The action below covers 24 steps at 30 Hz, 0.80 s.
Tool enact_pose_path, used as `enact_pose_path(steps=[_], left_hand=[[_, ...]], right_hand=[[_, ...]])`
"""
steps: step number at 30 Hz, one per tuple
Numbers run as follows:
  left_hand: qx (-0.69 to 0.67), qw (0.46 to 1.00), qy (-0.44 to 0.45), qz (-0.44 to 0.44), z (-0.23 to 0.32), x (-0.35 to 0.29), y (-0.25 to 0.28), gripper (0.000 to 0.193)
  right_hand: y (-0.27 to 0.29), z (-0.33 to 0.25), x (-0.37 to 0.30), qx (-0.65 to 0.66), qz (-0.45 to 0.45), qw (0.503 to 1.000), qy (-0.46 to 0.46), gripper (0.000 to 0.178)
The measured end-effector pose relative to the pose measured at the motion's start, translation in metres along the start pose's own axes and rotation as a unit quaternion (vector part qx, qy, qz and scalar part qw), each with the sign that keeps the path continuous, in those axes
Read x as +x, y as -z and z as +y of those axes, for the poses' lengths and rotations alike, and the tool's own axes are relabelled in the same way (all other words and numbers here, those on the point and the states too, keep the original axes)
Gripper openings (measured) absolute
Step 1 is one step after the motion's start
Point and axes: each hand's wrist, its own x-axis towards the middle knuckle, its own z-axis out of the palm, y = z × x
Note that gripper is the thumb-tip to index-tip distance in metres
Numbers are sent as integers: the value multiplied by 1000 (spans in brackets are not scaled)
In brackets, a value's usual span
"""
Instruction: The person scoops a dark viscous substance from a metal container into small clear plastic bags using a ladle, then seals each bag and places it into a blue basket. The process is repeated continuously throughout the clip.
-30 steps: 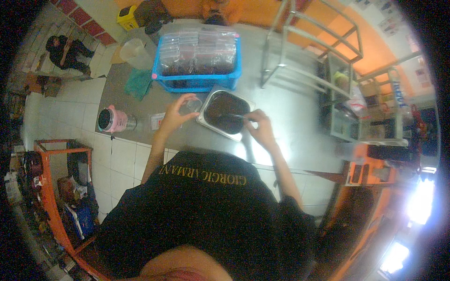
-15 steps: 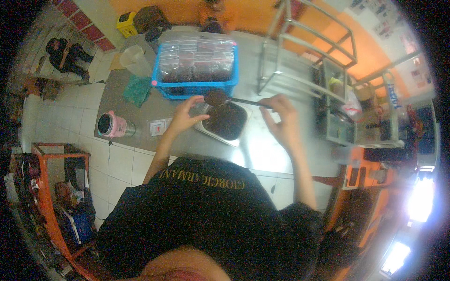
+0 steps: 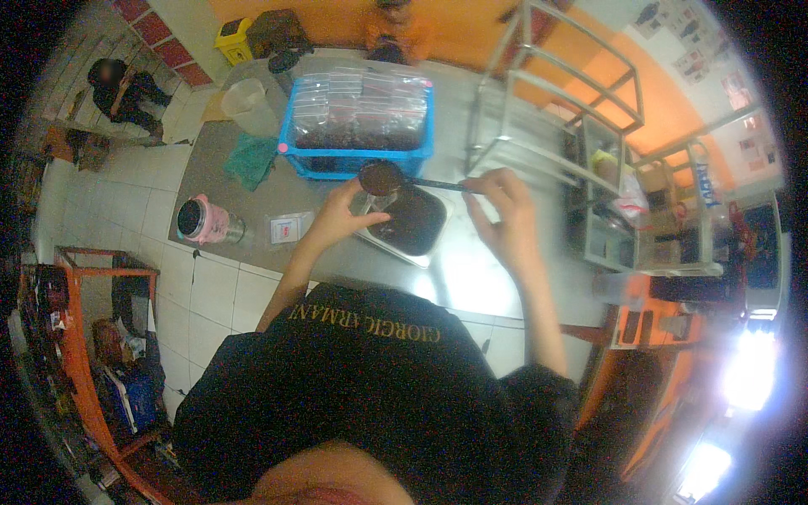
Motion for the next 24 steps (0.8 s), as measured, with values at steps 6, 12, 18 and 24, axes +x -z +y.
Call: enact_pose_path(steps=[6, 12, 18, 24], left_hand=[[-16, 1000, 3, -13, 6, 3, 5, 62], [-23, 1000, -6, 7, 15, 4, 7, 57], [-24, 999, -25, -5, 18, 5, 9, 57], [-65, 997, -39, 15, 7, 2, 3, 58]], right_hand=[[0, 1, -1, -41, 17, 999, 27, 20], [-1, 1, -1, -49, 33, 998, 34, 20], [-4, 2, -1, -10, 5, 1000, -10, 16], [-11, 17, -15, 103, -105, 970, -191, 15]])
